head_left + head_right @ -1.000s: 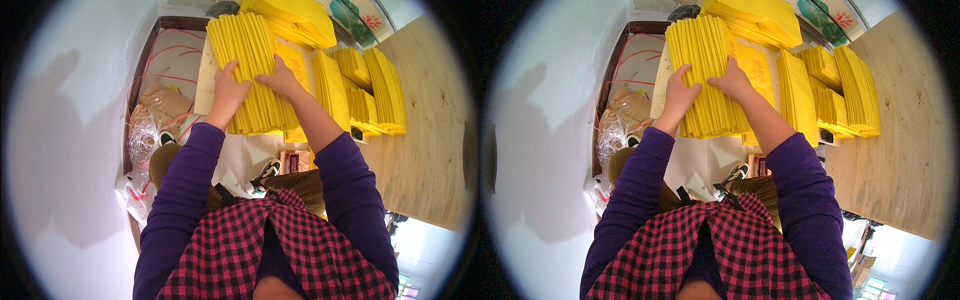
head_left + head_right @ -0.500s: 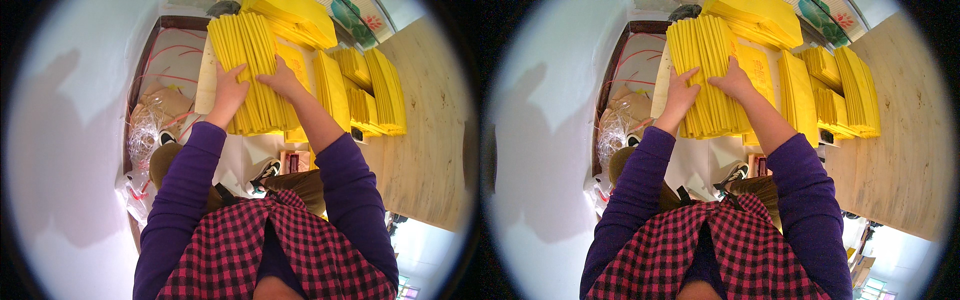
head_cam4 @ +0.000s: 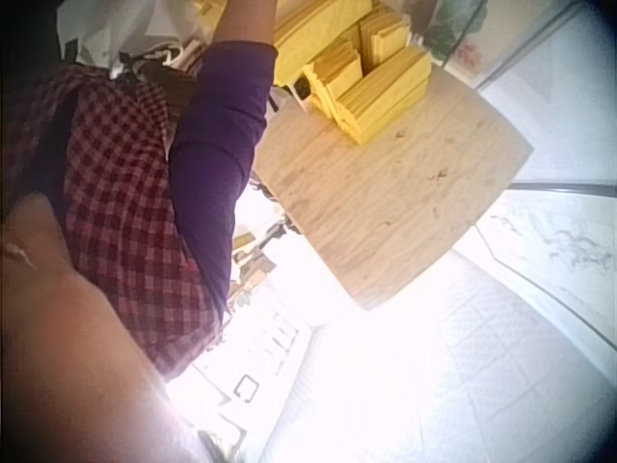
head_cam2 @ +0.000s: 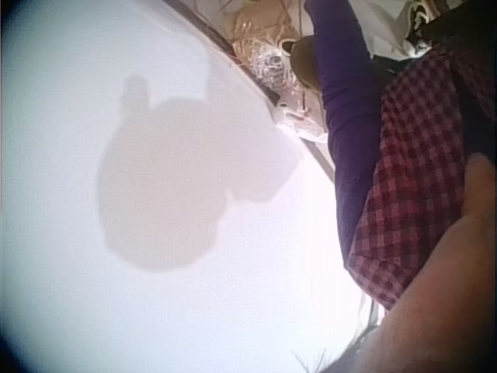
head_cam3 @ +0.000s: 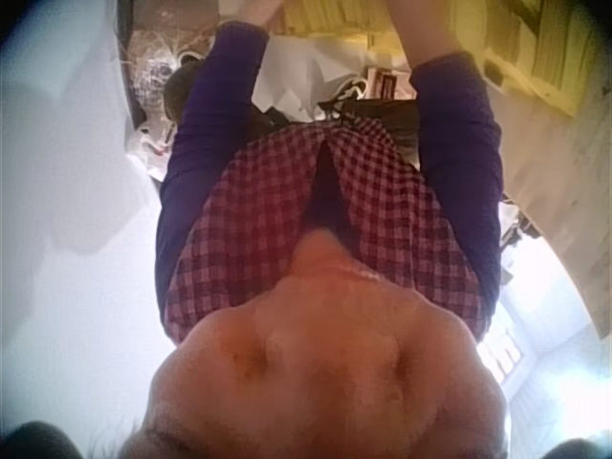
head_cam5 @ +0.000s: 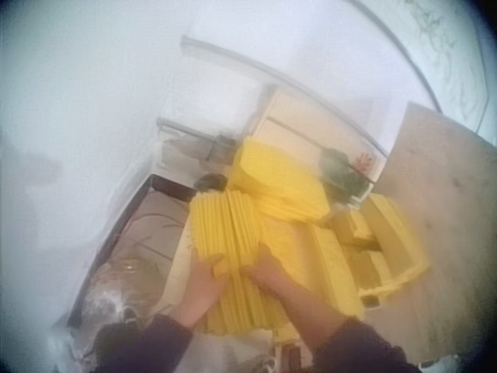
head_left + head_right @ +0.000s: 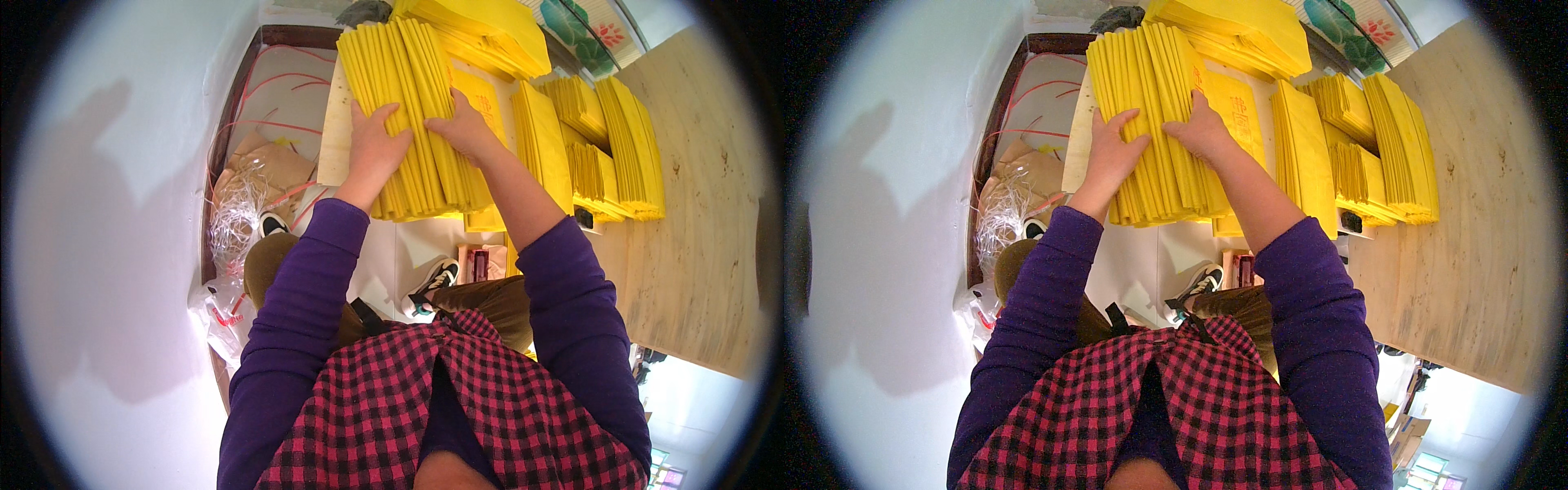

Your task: The person repeatedly picks up yellow paper sheets from a table, aligns them, and stacks them into neat piles. They occasionally use a dark rectangular tool to press down on the stacks and later handle a bundle of white string.

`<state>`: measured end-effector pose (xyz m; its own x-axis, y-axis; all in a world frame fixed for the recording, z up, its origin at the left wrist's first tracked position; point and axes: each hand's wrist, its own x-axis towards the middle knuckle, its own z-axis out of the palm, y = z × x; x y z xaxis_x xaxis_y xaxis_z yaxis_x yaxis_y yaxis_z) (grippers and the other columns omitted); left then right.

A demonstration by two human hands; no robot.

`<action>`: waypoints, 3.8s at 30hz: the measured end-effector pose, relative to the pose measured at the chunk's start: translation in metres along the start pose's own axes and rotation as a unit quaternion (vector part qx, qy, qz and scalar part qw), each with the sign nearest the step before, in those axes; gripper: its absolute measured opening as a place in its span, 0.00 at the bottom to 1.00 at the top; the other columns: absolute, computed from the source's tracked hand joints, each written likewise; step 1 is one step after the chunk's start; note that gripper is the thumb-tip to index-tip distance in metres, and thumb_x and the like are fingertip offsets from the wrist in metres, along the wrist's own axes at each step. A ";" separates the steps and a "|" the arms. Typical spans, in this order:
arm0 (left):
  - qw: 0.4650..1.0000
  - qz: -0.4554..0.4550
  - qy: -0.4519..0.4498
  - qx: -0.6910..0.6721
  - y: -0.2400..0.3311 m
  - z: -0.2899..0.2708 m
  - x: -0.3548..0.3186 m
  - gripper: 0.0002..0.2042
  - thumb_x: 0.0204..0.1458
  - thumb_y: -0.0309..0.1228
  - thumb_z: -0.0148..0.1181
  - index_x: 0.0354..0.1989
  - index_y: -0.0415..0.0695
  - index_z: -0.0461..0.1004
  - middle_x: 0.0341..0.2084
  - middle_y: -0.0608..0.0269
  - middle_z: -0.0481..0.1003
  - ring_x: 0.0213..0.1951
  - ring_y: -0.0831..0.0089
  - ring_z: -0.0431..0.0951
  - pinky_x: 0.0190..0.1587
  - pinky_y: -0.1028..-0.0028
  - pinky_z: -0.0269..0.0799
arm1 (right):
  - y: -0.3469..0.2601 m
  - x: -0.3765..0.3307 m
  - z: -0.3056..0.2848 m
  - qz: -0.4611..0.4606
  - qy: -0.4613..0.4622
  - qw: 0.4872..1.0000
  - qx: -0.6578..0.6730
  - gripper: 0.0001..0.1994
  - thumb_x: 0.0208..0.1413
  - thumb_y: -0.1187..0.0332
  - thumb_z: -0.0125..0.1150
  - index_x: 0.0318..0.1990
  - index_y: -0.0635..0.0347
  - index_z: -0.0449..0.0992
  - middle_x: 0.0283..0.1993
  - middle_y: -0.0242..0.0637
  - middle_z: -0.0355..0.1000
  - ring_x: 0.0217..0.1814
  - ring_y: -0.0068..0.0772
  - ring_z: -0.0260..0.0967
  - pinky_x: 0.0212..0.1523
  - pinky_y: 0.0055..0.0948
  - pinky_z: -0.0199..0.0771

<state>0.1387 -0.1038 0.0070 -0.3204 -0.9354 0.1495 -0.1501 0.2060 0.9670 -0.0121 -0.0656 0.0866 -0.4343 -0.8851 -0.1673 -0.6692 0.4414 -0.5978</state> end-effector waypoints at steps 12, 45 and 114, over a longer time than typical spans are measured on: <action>0.956 0.159 0.029 0.243 0.021 -0.008 -0.011 0.22 0.47 0.28 0.56 0.55 0.47 0.70 0.65 0.48 0.52 0.66 0.49 0.49 0.65 0.49 0.46 | 0.004 0.004 0.000 0.020 0.004 1.000 -0.012 0.39 0.46 0.66 0.62 0.66 0.63 0.51 0.57 0.52 0.66 0.57 0.42 0.66 0.56 0.33 0.66; 0.952 0.197 -0.024 0.232 0.020 -0.006 -0.011 0.14 0.49 0.32 0.59 0.44 0.44 0.73 0.52 0.55 0.68 0.61 0.56 0.61 0.62 0.47 0.50 | 0.017 0.009 0.001 -0.005 0.005 1.000 0.009 0.35 0.49 0.67 0.62 0.64 0.64 0.54 0.55 0.50 0.67 0.55 0.38 0.67 0.53 0.31 0.67; 0.977 0.198 -0.036 0.072 0.016 0.004 0.004 0.07 0.44 0.30 0.60 0.28 0.39 0.73 0.24 0.53 0.73 0.33 0.53 0.73 0.40 0.59 0.65 | 0.030 0.012 -0.007 0.018 0.008 0.997 0.076 0.31 0.50 0.72 0.49 0.64 0.62 0.55 0.54 0.50 0.67 0.54 0.40 0.67 0.53 0.32 0.67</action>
<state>0.1315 -0.1035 0.0227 -0.4445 -0.7524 0.4861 -0.1285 0.5906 0.7967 -0.0418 -0.0623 0.0723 -0.4668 -0.8661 -0.1787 -0.5542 0.4439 -0.7041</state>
